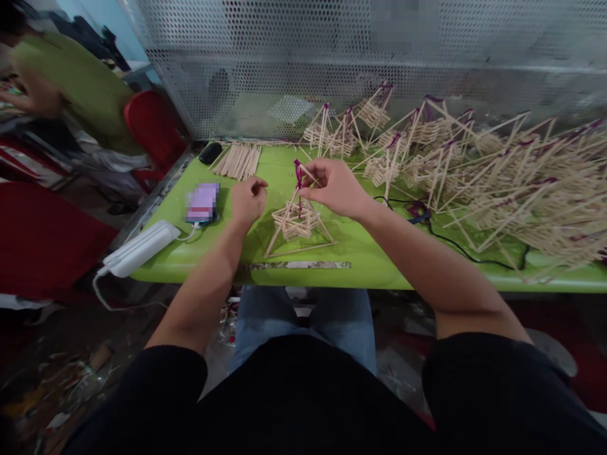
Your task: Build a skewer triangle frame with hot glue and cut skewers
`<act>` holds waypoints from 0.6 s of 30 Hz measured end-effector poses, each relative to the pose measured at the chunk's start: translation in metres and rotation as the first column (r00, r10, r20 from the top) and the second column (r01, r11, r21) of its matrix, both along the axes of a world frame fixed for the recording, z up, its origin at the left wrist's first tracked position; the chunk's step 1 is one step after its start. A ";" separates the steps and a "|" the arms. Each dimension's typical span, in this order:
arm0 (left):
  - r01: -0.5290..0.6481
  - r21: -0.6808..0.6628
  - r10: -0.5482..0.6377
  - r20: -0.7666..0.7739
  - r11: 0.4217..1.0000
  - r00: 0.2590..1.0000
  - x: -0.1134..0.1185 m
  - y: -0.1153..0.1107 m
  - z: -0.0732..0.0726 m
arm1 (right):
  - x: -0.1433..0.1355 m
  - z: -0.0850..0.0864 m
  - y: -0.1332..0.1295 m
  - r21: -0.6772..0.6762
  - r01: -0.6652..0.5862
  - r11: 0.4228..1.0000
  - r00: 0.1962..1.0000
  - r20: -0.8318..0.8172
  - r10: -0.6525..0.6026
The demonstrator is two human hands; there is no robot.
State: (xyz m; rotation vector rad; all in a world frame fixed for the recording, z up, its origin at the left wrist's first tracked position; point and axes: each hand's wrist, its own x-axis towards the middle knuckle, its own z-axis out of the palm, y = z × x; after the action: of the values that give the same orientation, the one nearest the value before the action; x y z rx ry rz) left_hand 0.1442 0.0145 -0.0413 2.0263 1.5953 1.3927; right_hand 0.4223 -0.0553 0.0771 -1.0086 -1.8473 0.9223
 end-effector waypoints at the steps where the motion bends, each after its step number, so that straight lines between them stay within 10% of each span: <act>1: -0.001 -0.004 0.001 0.001 1.000 1.000 0.000 -0.001 0.001 | 0.000 -0.001 0.001 0.017 0.010 1.000 1.000 0.001 -0.010; 10: -0.068 -0.014 0.068 0.006 0.998 0.998 0.002 -0.001 0.003 | -0.006 0.011 0.030 0.093 0.081 0.992 0.991 -0.114 -0.070; 18: -0.259 -0.080 0.266 0.461 0.963 0.847 0.002 0.019 0.003 | -0.019 0.034 0.144 0.145 0.180 0.973 0.981 -0.105 -0.166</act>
State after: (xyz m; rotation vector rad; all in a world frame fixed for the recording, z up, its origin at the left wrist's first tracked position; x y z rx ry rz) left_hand 0.1460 0.0339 -0.0378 1.3403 1.6806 1.7883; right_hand 0.4035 0.0886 0.1113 -0.9965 -1.6957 0.6989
